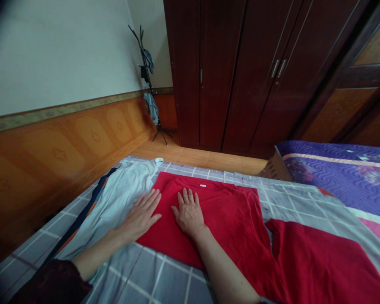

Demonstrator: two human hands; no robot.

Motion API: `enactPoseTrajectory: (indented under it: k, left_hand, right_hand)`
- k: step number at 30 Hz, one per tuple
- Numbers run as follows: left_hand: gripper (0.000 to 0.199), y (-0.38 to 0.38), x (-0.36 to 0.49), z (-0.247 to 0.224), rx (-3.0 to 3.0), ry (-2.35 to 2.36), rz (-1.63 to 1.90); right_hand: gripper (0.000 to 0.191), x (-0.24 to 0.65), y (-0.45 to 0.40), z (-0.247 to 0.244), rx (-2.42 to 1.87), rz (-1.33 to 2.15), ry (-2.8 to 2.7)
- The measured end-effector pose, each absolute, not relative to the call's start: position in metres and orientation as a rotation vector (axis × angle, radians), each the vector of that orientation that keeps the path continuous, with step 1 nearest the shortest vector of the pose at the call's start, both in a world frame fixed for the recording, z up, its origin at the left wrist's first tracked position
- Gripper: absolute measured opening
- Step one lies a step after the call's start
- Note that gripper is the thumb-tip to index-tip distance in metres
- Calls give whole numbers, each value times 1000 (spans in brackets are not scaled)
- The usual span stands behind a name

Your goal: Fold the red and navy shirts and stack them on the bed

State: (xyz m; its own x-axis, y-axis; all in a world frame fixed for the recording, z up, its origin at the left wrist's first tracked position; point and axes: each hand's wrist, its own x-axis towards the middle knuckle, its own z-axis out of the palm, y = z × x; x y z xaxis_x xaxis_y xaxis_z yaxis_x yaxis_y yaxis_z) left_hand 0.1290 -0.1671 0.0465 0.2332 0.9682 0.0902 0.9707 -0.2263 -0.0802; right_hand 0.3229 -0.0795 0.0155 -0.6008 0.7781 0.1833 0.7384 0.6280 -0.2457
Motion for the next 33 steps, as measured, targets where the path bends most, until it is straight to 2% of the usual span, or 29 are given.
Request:
enactPoseTrajectory:
  k: [3, 7, 11, 15, 22, 26, 33]
  left_hand:
    - [60, -182, 136, 44, -2586, -1721, 5]
    - [59, -196, 129, 33, -2355, -1927, -7]
    - [60, -207, 118, 33, -2528, -1769, 13]
    - [56, -204, 125, 49, -2398, -1990, 14]
    - [71, -187, 169, 45, -2642, -1940, -37]
    - [61, -195, 131, 30, -2366, -2093, -36]
    - [61, -221, 58, 19, -2083, -2042, -195]
  right_hand:
    - [56, 323, -79, 15, -1223, 203, -2574]
    - [56, 324, -79, 15, -1227, 212, -2563]
    - [57, 323, -79, 14, -1229, 212, -2557]
    - [56, 322, -79, 14, -1238, 203, -2560]
    - [51, 324, -78, 16, -1218, 219, -2575]
    - [50, 325, -79, 15, -1224, 225, -2553]
    - [51, 325, -80, 16, -1221, 237, -2544]
